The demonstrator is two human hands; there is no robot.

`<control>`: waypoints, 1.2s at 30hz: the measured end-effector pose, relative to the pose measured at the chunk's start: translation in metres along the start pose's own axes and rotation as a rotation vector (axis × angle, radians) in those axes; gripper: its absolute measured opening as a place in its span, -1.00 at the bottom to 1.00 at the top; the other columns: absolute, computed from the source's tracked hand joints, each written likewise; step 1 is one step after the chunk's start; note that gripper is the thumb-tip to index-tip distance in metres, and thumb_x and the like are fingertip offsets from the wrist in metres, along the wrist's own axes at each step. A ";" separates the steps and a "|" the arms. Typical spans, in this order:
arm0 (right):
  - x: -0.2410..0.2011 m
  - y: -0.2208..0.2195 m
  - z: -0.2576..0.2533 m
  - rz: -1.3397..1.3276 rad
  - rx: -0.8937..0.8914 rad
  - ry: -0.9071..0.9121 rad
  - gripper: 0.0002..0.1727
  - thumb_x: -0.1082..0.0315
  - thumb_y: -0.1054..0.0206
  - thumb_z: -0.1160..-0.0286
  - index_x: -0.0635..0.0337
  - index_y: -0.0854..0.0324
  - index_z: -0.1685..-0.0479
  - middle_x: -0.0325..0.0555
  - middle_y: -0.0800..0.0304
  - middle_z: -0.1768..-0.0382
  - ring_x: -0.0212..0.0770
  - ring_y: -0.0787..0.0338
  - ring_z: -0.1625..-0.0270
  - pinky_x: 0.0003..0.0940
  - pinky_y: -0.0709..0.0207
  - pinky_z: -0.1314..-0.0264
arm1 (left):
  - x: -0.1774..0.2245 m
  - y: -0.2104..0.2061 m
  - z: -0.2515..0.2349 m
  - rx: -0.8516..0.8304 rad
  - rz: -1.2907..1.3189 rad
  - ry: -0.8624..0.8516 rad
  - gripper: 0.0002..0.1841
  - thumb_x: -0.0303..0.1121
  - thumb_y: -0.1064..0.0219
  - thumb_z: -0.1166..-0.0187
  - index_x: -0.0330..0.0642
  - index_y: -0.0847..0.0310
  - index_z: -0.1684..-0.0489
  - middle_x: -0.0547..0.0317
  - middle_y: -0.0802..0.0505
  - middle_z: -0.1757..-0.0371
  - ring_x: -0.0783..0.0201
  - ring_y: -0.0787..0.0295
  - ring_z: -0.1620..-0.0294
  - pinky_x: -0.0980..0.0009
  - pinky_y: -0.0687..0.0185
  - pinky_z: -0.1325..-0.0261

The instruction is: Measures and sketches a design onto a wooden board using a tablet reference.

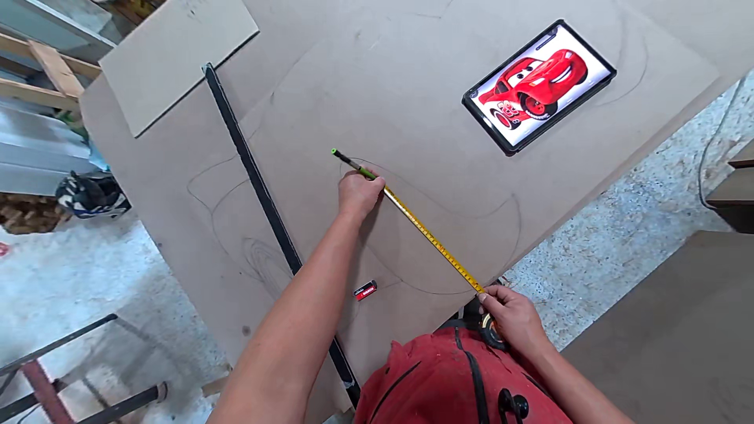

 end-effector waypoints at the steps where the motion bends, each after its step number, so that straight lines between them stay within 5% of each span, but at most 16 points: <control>1: 0.001 -0.005 0.002 0.003 -0.014 0.000 -0.80 0.08 -0.32 -0.64 -0.15 -0.86 0.17 -0.44 -0.90 0.44 -0.39 -0.82 0.43 -0.29 -0.73 0.29 | -0.010 0.004 0.003 -0.001 0.018 0.011 -0.80 -0.17 -0.52 -0.43 -0.04 -0.81 0.14 0.06 -0.87 0.26 0.07 -0.84 0.21 -0.12 -0.73 0.04; 4: 0.003 -0.011 0.004 0.014 -0.043 -0.003 -0.78 0.05 -0.31 -0.65 -0.18 -0.86 0.18 -0.46 -0.89 0.44 -0.41 -0.81 0.43 -0.29 -0.71 0.29 | -0.036 0.019 0.028 0.080 0.077 -0.056 -0.74 -0.12 -0.37 -0.64 -0.09 -0.77 -0.02 0.08 -0.91 0.26 0.14 -0.89 0.27 -0.02 -0.83 0.07; 7: 0.004 -0.011 0.003 0.006 -0.057 -0.007 -0.79 0.06 -0.31 -0.66 -0.19 -0.85 0.18 -0.46 -0.90 0.43 -0.41 -0.82 0.42 -0.31 -0.72 0.26 | -0.040 0.019 0.070 0.232 -0.039 -0.424 -0.63 -0.16 -0.07 -0.85 -0.15 -0.70 -0.31 0.06 -0.93 0.00 0.18 -0.92 -0.02 0.02 -0.82 -0.19; 10: 0.005 -0.011 0.003 -0.012 -0.073 -0.003 -0.79 0.07 -0.31 -0.67 -0.15 -0.85 0.16 -0.43 -0.90 0.42 -0.40 -0.82 0.42 -0.31 -0.73 0.27 | -0.035 -0.016 0.099 0.159 -0.227 -0.681 -0.58 -0.22 -0.03 -0.84 -0.09 -0.62 -0.53 0.12 -0.68 -0.60 0.10 -0.50 -0.69 0.01 -0.34 -0.75; 12: 0.006 -0.010 0.002 -0.016 -0.086 0.012 -0.79 0.07 -0.31 -0.66 -0.15 -0.85 0.16 -0.43 -0.90 0.42 -0.40 -0.83 0.40 -0.31 -0.72 0.25 | -0.036 -0.040 0.108 0.103 -0.309 -0.742 -0.57 -0.24 -0.02 -0.83 -0.09 -0.60 -0.55 0.15 -0.54 -0.73 0.08 -0.27 -0.83 -0.01 -0.12 -0.86; 23: -0.003 0.021 -0.008 -0.034 0.042 -0.022 -0.77 0.09 -0.32 -0.71 -0.08 -0.85 0.15 -0.40 -0.94 0.39 -0.37 -0.86 0.36 -0.23 -0.75 0.21 | 0.027 -0.153 0.218 -0.178 -0.231 -1.088 -0.63 -0.26 -0.09 -0.81 -0.07 -0.70 -0.42 0.21 -0.64 -0.65 0.19 -0.37 -0.78 0.06 -0.17 -0.87; 36: -0.006 0.040 -0.019 -0.005 0.072 0.026 -0.83 0.08 -0.40 -0.65 -0.14 -0.85 0.15 -0.43 -0.93 0.38 -0.39 -0.83 0.39 -0.25 -0.72 0.28 | 0.025 -0.161 0.213 -0.078 -0.235 -1.042 -0.61 -0.32 -0.08 -0.82 -0.09 -0.63 -0.51 0.23 -0.58 -0.70 0.22 -0.34 -0.79 0.07 -0.16 -0.88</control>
Point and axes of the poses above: each hand's wrist, its own z-axis away from the middle knuckle, its own y-axis out of the back of the hand, x = y × z, the point moved 7 cm from there along -z, towards the middle knuckle
